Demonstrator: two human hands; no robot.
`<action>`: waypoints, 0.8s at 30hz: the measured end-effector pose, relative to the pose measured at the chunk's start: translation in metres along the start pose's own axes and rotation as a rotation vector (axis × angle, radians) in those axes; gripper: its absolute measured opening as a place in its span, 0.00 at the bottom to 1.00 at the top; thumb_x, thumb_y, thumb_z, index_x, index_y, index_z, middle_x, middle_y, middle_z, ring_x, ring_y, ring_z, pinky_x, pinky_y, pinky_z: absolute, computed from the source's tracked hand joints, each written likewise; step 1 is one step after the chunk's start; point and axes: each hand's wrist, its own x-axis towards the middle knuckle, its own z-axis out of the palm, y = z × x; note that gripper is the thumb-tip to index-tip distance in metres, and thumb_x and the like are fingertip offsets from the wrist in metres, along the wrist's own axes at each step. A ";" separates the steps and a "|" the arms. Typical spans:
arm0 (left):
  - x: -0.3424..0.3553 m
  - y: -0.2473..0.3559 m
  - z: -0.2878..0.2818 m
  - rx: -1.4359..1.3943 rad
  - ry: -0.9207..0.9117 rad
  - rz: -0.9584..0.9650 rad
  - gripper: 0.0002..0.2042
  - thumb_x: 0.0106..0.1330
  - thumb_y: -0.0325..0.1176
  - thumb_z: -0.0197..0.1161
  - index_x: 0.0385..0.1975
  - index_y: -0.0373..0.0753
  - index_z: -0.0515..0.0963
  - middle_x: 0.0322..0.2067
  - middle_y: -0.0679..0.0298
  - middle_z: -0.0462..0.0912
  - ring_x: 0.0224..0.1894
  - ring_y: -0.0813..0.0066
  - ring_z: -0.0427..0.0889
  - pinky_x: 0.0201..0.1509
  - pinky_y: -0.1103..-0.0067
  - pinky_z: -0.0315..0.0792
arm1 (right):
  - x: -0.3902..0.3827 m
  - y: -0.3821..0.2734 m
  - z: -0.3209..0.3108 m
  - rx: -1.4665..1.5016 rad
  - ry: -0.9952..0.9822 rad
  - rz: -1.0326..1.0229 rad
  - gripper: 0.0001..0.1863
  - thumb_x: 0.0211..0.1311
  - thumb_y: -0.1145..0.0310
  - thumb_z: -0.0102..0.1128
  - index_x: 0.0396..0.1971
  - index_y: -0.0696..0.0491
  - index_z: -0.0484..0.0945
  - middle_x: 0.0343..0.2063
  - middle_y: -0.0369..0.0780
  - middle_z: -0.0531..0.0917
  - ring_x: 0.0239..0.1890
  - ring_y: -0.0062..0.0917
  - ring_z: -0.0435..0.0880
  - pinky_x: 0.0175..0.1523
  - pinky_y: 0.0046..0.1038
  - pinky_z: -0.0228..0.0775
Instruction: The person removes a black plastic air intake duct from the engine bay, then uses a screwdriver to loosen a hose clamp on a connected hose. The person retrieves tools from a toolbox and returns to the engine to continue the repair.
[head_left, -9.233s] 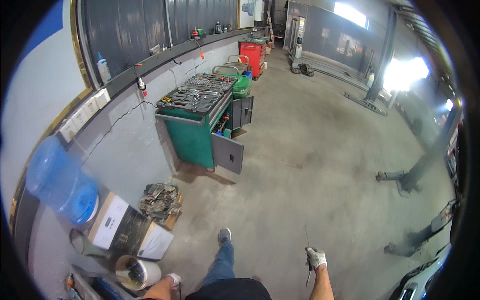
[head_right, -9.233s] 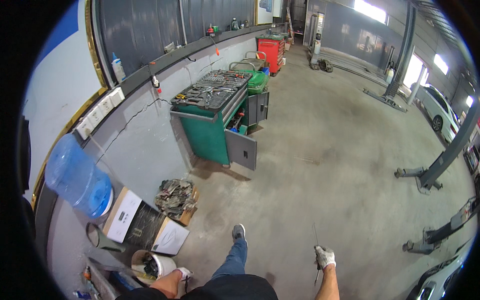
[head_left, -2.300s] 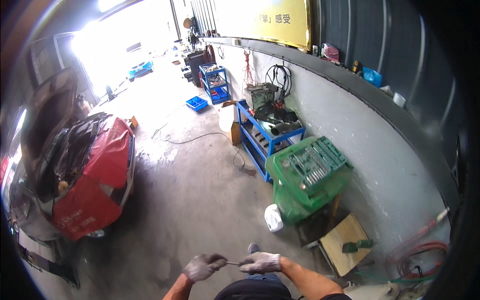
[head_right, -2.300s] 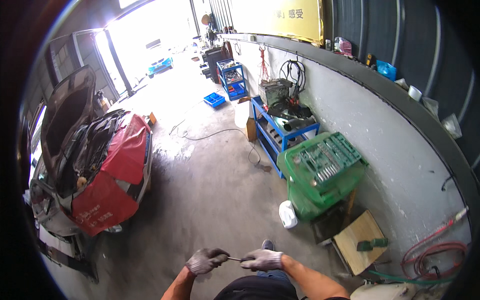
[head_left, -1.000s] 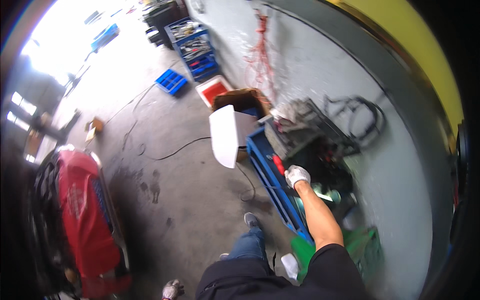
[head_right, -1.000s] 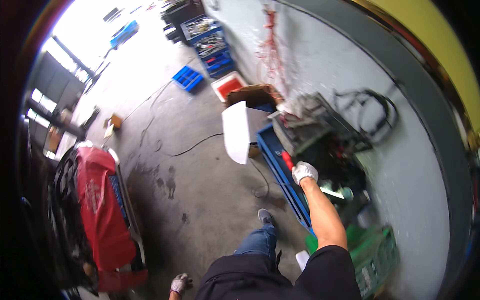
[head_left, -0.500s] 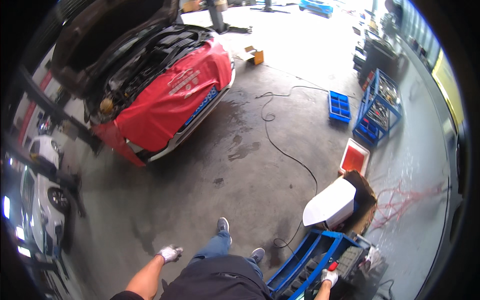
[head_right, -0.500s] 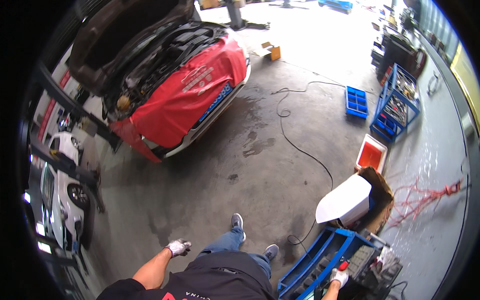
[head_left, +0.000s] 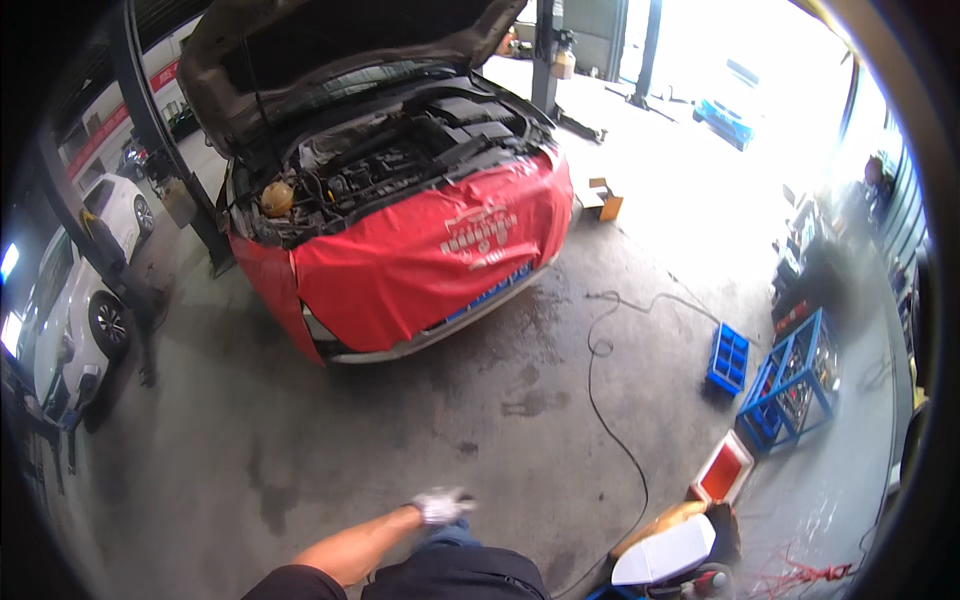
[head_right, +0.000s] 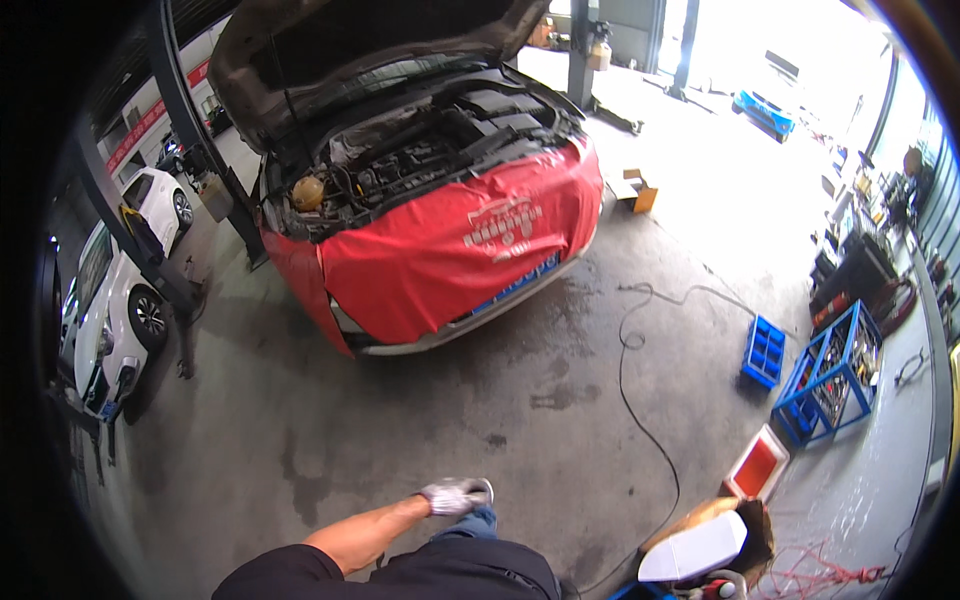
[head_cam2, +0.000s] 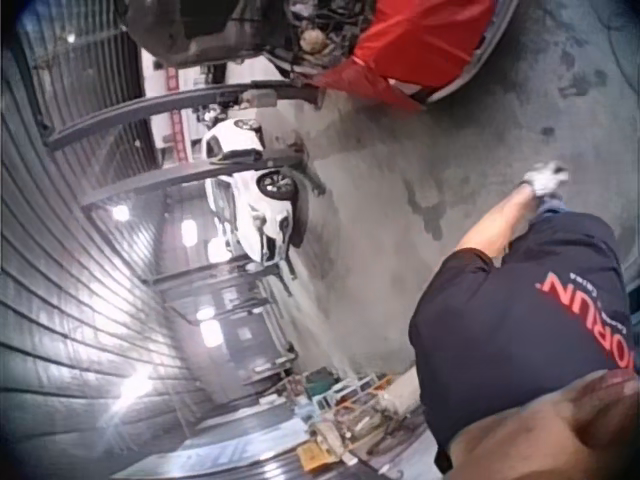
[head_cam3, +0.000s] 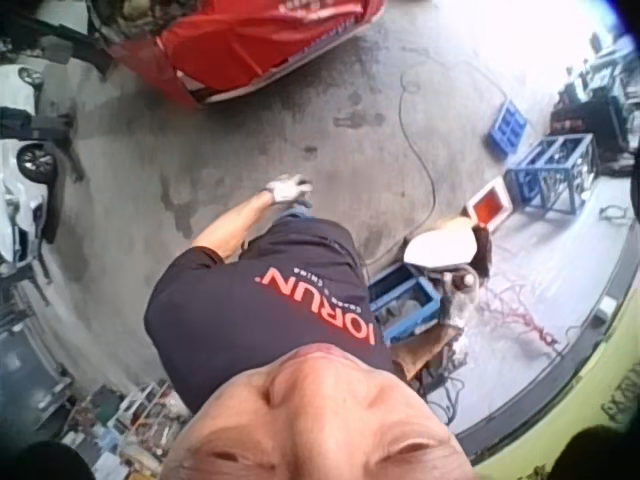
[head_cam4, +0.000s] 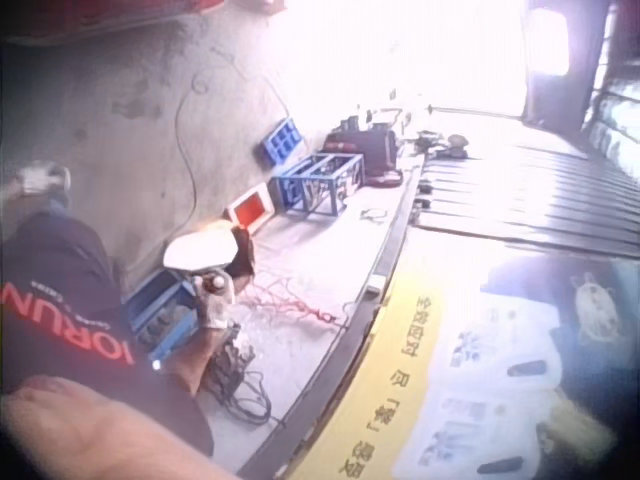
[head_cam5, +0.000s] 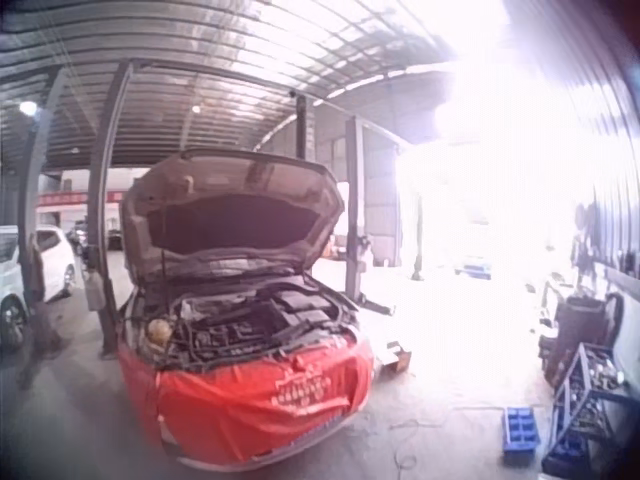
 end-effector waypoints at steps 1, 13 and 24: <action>-0.002 0.062 -0.043 -0.019 0.031 0.149 0.31 0.72 0.59 0.51 0.64 0.43 0.75 0.59 0.51 0.80 0.61 0.52 0.79 0.66 0.64 0.70 | 0.010 -0.044 0.021 0.061 -0.051 0.040 0.22 0.48 0.68 0.76 0.45 0.54 0.82 0.38 0.42 0.83 0.41 0.34 0.83 0.49 0.32 0.76; 0.096 0.114 -0.297 0.036 0.363 0.715 0.13 0.72 0.47 0.60 0.42 0.46 0.85 0.36 0.59 0.85 0.41 0.57 0.85 0.47 0.64 0.78 | 0.242 -0.263 0.289 0.652 -0.629 -0.469 0.27 0.59 0.61 0.74 0.54 0.56 0.74 0.46 0.44 0.82 0.32 0.23 0.81 0.31 0.20 0.72; 0.230 0.095 -0.546 0.309 0.737 0.584 0.12 0.60 0.46 0.71 0.31 0.43 0.86 0.25 0.62 0.84 0.30 0.62 0.85 0.35 0.65 0.78 | 0.533 -0.469 0.423 -0.363 -1.227 -0.378 0.26 0.62 0.62 0.71 0.58 0.56 0.79 0.33 0.35 0.85 0.32 0.17 0.81 0.39 0.22 0.75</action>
